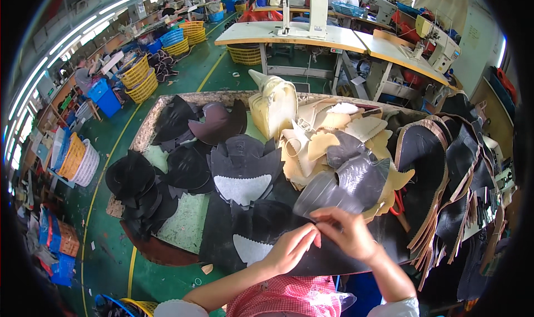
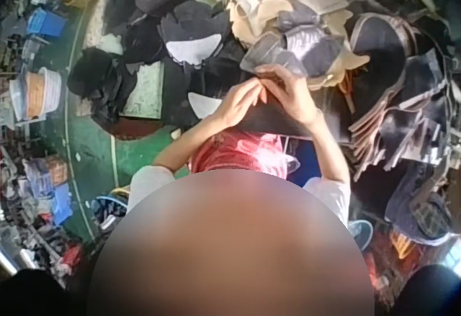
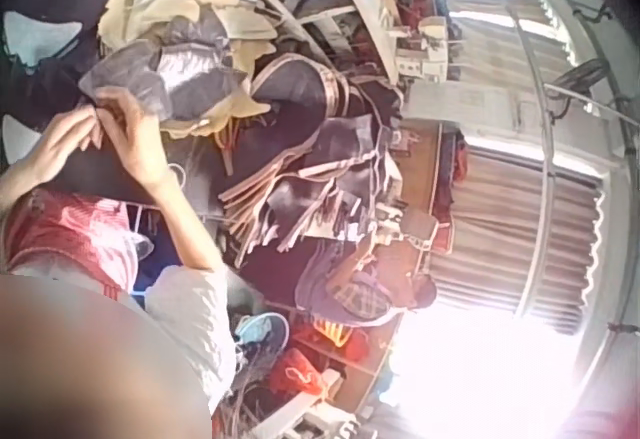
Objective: Sorting and stacking various pre-cut leather and fabric shoe parts on a production workbench.
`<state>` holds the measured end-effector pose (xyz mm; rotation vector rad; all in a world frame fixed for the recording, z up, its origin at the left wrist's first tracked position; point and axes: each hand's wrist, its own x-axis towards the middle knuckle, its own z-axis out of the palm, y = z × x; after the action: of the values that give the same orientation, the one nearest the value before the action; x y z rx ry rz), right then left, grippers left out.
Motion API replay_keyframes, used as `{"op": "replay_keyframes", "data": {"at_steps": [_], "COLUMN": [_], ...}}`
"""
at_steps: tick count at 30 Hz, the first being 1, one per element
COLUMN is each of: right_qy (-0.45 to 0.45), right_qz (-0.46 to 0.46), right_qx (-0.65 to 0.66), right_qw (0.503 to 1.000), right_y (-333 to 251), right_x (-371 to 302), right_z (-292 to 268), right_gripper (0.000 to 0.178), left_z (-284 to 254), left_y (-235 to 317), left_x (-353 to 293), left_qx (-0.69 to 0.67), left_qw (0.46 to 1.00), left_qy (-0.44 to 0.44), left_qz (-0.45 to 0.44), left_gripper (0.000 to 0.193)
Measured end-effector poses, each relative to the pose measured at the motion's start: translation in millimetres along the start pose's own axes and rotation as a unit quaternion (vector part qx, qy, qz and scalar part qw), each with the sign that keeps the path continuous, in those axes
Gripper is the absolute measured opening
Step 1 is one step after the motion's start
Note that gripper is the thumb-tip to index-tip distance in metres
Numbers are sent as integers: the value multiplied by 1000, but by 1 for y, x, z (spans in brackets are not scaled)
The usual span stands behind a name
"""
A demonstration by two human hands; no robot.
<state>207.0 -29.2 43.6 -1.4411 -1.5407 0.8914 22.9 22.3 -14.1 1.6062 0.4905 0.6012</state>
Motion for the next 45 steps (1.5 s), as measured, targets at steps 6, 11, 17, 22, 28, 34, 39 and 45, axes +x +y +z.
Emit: {"op": "replay_keyframes", "data": {"at_steps": [6,11,17,22,28,34,39,45], "right_qy": [26,57,78,95,105,12,-18,189], "right_qz": [80,25,-36,42,102,132,169,65], "right_qx": [130,21,-37,-16,87,144,276,55], "right_qw": [988,998,996,995,985,981,946,978], "right_y": [26,12,8,-7,17,23,34,39], "right_x": [-14,-21,-30,-35,-34,-36,-35,-16], "right_z": [14,17,25,30,35,35,33,26], "right_gripper": [16,15,17,16,7,12,20,29], "left_z": [1,0,-3,5,6,-14,-17,-4], "left_y": [-3,0,6,8,-8,-1,-11,-9], "left_x": [-7,-9,-15,-20,-22,-22,-27,-37], "left_qx": [32,79,95,180,123,-165,-122,-158], "left_qw": [999,995,993,981,992,955,968,981], "left_qy": [32,50,51,68,20,-8,-75,-67], "left_qz": [14,-35,-51,-22,31,-248,-204,-86], "left_gripper": [22,18,13,9,10,47,34,26]}}
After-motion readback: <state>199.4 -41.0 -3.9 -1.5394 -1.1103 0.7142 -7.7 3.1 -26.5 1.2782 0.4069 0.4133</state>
